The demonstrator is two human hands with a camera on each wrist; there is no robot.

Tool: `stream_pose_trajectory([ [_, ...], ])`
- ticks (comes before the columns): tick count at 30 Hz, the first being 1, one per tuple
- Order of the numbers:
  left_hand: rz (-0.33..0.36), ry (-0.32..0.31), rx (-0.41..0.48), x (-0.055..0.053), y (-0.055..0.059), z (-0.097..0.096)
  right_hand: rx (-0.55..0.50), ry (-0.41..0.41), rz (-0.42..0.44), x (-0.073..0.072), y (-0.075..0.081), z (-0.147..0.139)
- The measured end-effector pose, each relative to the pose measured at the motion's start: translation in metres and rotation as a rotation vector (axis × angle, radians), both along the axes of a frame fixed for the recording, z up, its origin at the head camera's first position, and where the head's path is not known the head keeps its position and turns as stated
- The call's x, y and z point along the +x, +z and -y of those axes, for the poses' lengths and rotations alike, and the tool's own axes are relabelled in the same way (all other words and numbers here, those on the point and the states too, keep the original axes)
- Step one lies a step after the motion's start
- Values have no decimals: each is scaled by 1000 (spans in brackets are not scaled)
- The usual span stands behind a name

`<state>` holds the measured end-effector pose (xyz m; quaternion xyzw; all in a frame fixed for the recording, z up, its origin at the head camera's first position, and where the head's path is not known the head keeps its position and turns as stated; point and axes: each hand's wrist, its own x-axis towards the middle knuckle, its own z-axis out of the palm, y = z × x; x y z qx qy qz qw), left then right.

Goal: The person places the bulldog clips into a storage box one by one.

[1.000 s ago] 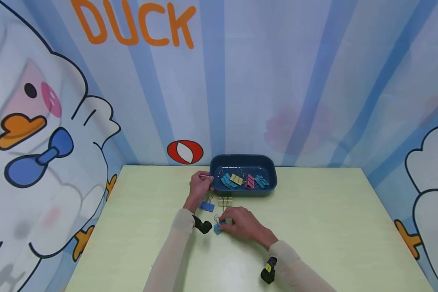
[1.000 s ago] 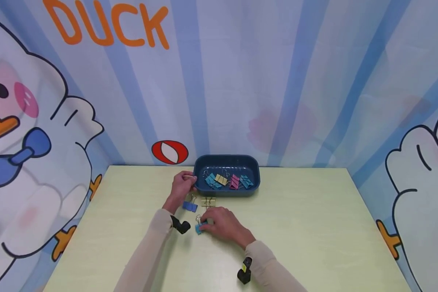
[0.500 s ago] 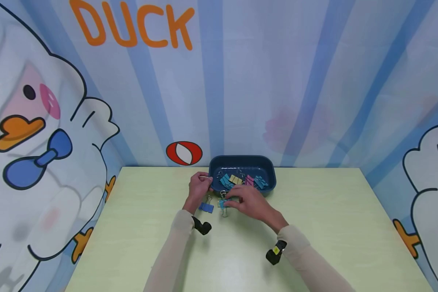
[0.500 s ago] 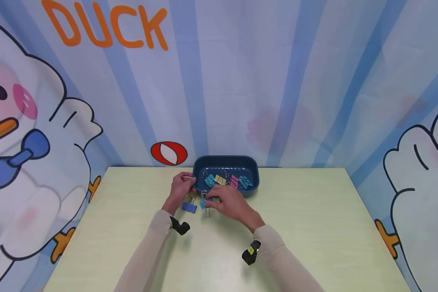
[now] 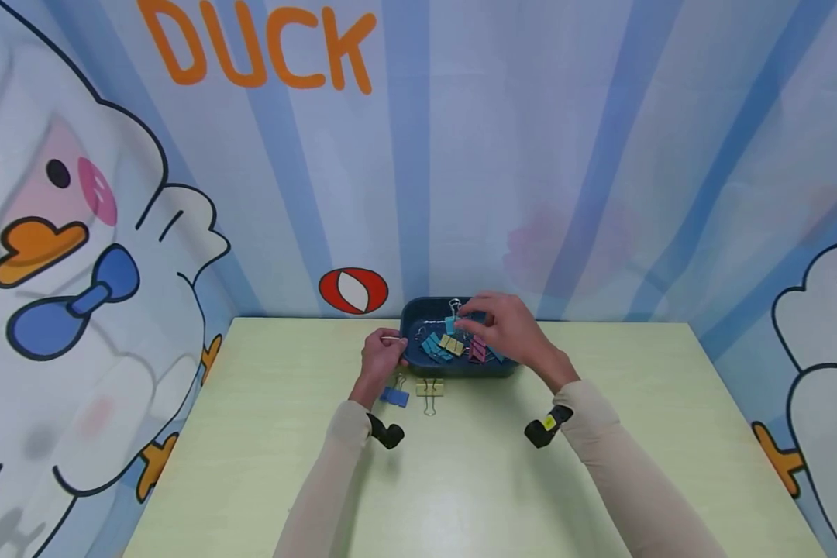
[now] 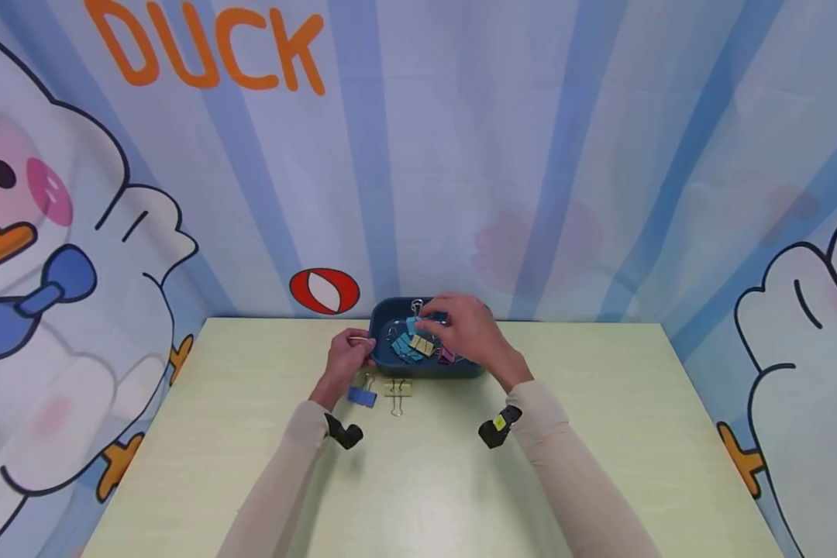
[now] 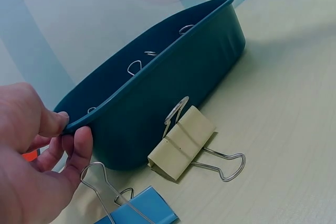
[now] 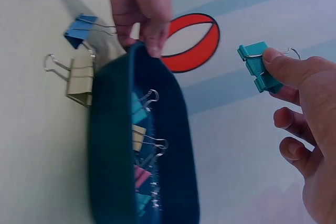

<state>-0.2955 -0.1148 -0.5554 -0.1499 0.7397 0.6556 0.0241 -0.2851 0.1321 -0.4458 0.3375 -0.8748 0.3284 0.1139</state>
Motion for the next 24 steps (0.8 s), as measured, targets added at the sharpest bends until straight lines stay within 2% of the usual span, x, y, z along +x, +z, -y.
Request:
stream_pose_trajectory([
  [6, -5, -4, 2, -1, -2, 0, -20, -16, -55, -15, 21, -8],
  [12, 12, 2, -11, -3, -3, 0, -32, -43, -86, -27, 34, -13],
  [18, 24, 11, -8, -3, -3, 0, -43, -72, -95, -33, 42, -16],
  [24, 27, 10, -5, -3, -2, 0, -39, -116, -67, -34, 43, -19],
])
